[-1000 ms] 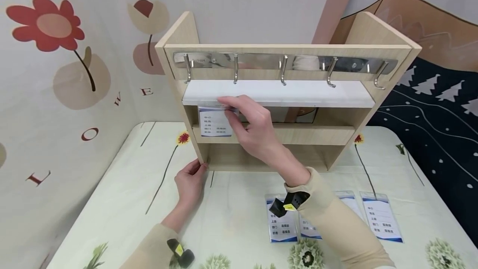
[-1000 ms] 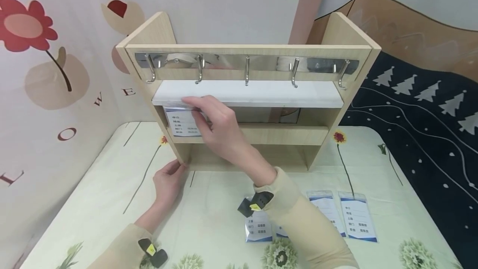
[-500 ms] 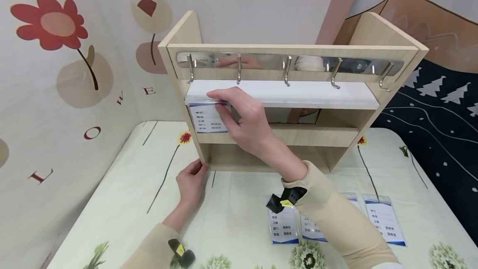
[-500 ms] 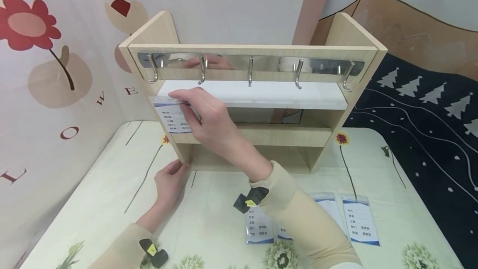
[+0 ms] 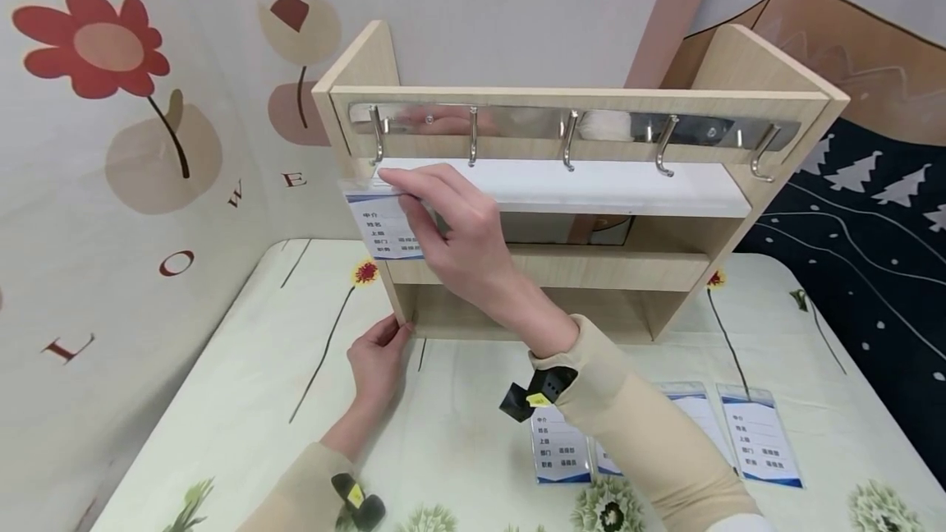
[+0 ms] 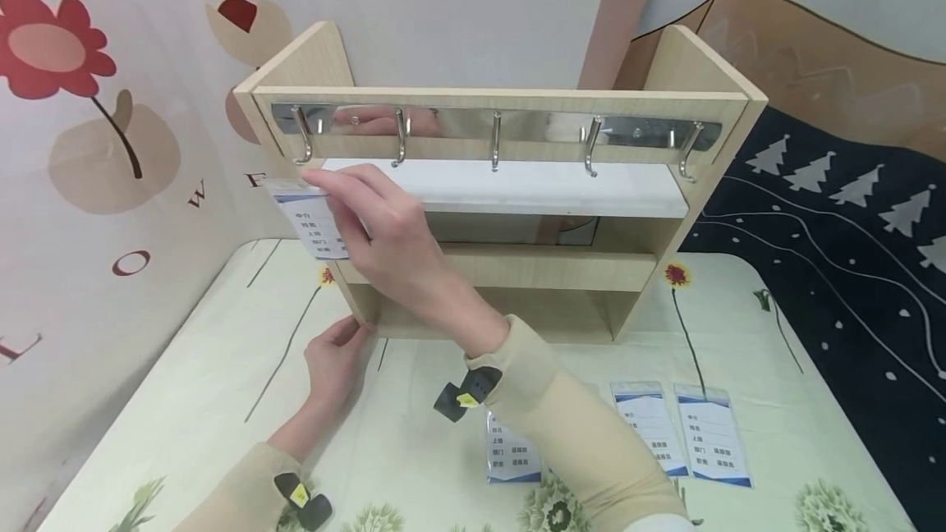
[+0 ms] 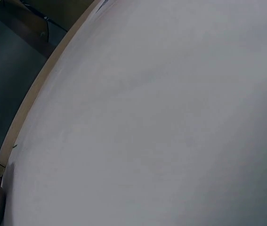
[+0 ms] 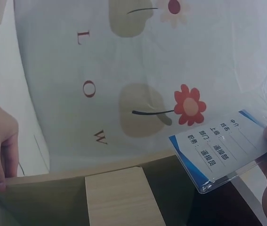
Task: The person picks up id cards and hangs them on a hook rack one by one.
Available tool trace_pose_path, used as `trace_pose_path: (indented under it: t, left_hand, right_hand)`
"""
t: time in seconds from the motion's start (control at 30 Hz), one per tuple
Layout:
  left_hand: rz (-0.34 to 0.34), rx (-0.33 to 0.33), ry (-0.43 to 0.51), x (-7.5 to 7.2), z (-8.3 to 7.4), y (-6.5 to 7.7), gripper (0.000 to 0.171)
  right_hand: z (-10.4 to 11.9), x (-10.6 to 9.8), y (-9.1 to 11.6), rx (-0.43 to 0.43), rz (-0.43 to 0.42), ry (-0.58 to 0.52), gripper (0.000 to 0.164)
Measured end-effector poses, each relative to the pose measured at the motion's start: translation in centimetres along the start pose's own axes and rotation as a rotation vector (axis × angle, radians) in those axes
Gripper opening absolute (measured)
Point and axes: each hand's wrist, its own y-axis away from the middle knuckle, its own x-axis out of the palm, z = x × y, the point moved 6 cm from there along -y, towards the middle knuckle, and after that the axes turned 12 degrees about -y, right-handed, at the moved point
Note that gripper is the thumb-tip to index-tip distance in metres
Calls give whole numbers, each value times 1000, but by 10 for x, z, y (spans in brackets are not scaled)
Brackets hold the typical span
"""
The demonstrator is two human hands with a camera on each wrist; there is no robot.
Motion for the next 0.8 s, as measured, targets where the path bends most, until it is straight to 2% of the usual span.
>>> trace_pose_path:
  t: [0.37, 0.63, 0.8]
  left_hand:
    - [-6, 0, 12, 2, -1, 0, 30]
    - [-15, -6, -4, -1, 1, 0, 30]
    - [-15, 3, -6, -2, 0, 1, 30]
  right_hand:
    - [-1, -2, -6, -40, -23, 16, 20]
    - [1, 3, -12, -38, -36, -29, 20]
    - [4, 5, -13, -38, -38, -14, 21]
